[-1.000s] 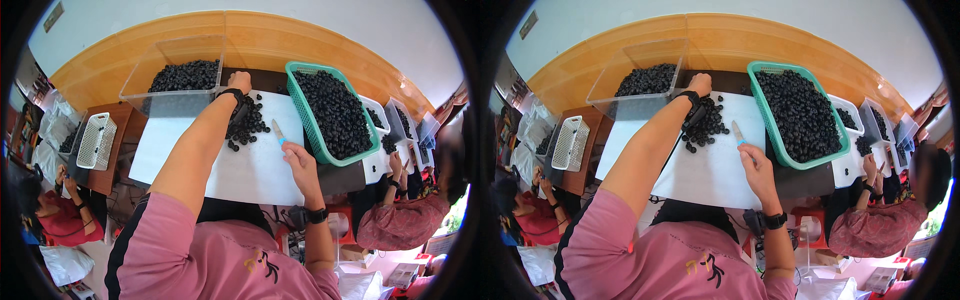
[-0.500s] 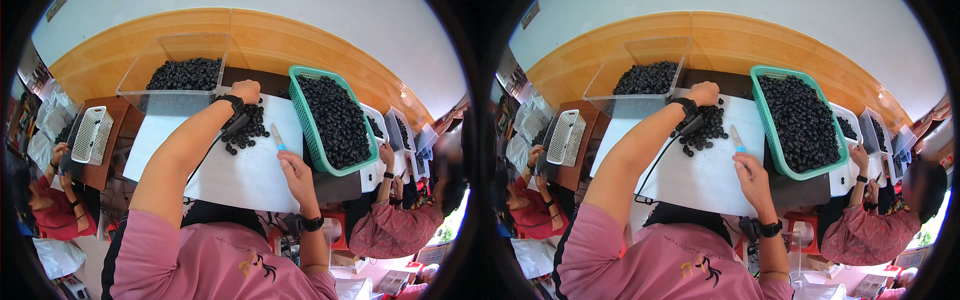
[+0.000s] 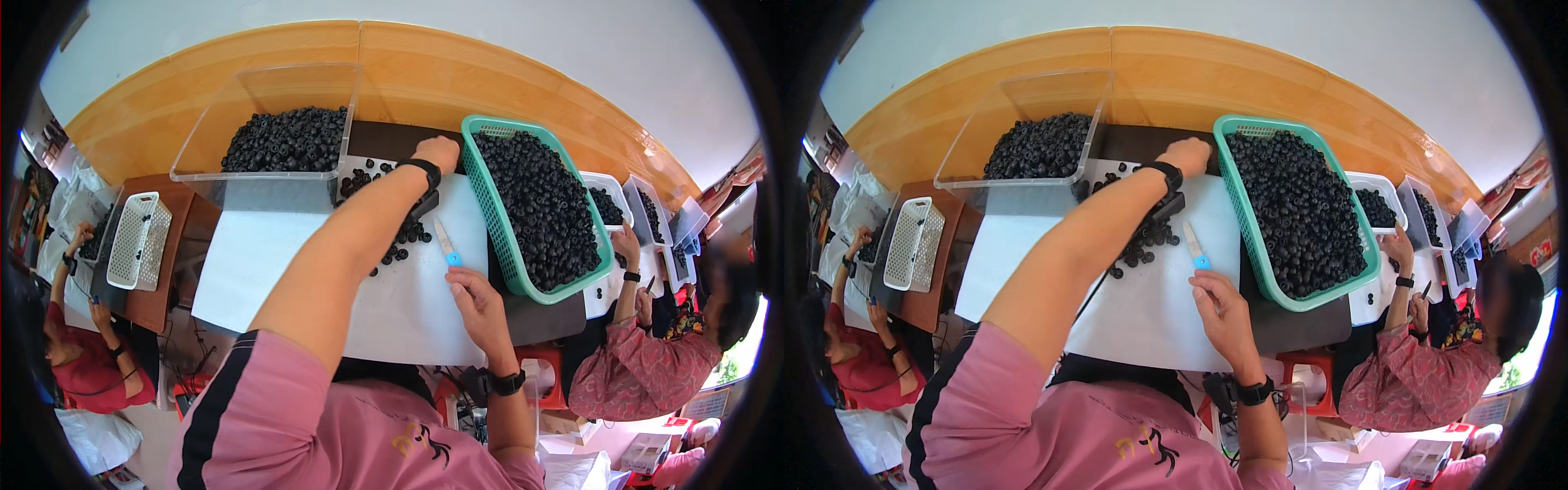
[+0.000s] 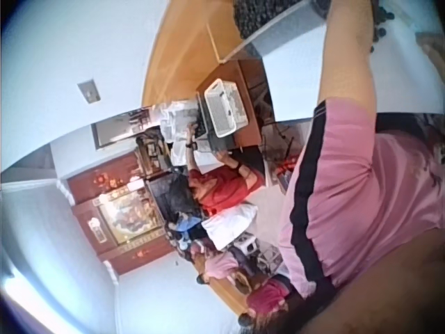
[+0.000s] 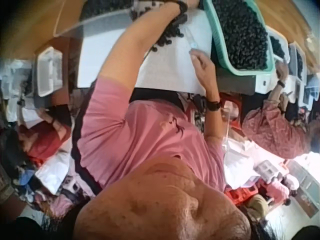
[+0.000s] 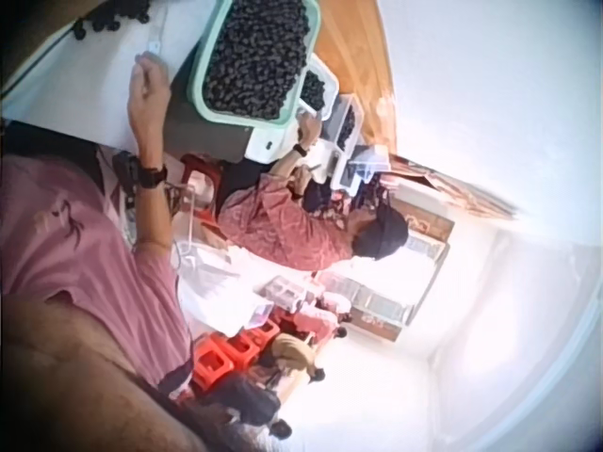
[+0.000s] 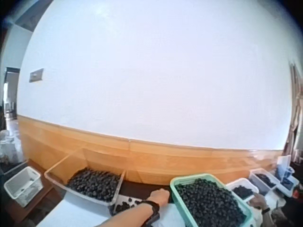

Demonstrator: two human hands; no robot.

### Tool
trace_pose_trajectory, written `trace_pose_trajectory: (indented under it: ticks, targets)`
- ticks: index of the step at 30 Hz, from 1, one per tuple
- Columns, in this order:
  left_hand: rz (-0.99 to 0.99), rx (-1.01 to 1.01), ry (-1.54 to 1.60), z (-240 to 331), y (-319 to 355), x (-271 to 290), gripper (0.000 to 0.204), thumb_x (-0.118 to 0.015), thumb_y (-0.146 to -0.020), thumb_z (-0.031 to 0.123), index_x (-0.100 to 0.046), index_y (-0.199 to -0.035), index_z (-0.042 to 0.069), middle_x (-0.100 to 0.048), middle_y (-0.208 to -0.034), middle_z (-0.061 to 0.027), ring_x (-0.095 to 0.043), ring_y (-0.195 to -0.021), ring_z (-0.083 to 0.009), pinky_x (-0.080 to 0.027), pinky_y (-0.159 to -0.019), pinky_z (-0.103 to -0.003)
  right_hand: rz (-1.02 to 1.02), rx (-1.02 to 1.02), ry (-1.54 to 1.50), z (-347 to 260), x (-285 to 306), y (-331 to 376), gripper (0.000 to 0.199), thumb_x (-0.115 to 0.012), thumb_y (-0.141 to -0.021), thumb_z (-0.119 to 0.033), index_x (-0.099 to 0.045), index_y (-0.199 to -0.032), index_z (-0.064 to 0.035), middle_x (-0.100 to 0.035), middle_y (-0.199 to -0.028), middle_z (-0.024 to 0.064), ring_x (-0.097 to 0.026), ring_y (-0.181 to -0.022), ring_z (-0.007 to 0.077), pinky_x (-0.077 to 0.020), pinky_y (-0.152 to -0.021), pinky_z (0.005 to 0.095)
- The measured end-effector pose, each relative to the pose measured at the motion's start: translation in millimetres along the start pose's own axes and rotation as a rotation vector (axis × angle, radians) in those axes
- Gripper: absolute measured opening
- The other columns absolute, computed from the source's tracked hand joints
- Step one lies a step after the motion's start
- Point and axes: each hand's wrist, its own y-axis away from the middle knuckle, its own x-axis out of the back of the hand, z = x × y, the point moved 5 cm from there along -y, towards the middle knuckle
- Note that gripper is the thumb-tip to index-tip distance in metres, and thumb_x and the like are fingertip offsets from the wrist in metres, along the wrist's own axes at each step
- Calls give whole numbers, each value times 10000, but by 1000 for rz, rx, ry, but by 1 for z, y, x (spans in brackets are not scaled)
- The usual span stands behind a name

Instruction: The recorder trims excess material from small black components and sorts them into plastic containers at a workstation.

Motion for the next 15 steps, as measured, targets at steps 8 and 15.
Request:
trace_pose_trajectory:
  ticks: [8,15]
  targets:
    - [24,-108,-29,-1,-4,-13,247,-580,-800,76,-631,-1032,7,-628,-1078,-224,-615,-1033,-387,-508,-857,-469,2,23,64,-2,1,5,181,-577,-916,-72,-647,-1068,-2,-615,-1171,135,-622,-1015,205,-495,-854,291]
    - [56,77,-112,-45,28,28,244,-596,-806,106,-699,-1015,35,-644,-1109,-208,-620,-1061,-352,-522,-864,-441,-4,47,21,1,-1,5,174,-579,-912,-70,-652,-1056,-5,-624,-1160,133,-634,-957,205,-500,-827,290]
